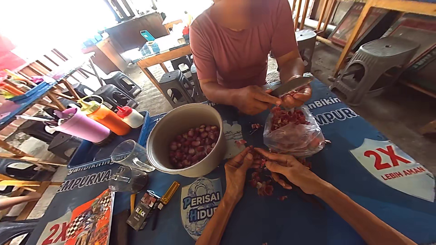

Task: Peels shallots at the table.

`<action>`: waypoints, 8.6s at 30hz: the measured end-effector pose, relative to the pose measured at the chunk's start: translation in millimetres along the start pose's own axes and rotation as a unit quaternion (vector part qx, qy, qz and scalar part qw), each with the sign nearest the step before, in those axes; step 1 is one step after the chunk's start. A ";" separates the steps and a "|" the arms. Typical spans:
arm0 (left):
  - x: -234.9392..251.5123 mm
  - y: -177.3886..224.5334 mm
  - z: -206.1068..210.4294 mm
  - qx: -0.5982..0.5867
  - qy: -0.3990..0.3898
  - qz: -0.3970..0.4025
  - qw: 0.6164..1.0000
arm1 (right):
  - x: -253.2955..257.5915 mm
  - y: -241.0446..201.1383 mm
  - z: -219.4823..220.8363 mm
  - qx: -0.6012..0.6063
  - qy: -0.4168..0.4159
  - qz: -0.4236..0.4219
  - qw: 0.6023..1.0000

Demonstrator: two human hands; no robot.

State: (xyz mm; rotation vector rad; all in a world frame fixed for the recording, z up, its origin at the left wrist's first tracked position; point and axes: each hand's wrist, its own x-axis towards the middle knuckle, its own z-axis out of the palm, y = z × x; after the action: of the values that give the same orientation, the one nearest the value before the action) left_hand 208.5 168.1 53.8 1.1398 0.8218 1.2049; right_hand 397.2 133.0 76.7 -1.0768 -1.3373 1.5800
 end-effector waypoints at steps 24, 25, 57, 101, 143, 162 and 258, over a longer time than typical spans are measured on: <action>3.1 -2.1 -1.5 -0.108 0.019 -0.087 0.990 | -2.3 3.6 2.1 -0.052 0.012 -0.014 0.998; 2.9 -1.1 -1.4 -0.113 0.021 -0.093 0.989 | -1.9 3.3 1.9 -0.051 0.014 -0.012 0.999; 2.5 5.1 2.8 -0.132 0.042 -0.152 0.979 | -1.1 0.3 -4.6 -0.049 -0.017 0.000 0.999; 1.4 -10.1 -2.4 0.096 -0.046 0.053 0.993 | -0.5 -4.7 -6.4 0.138 0.024 0.091 0.986; 6.0 -7.9 -8.4 0.010 -0.044 -0.042 0.998 | 0.6 0.2 -1.9 0.072 0.029 0.080 0.994; 3.4 -7.5 -3.0 0.064 0.011 0.017 0.998 | 0.9 0.7 0.6 0.021 0.018 0.040 0.999; 2.1 -7.9 2.4 -0.054 -0.017 -0.082 0.995 | -1.1 -0.3 2.7 0.005 0.056 0.049 0.997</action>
State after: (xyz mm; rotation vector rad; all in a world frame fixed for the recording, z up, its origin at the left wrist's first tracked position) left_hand 213.4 169.7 47.0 0.9828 0.7987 1.0773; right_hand 395.0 131.2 77.3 -1.2242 -1.2171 1.5704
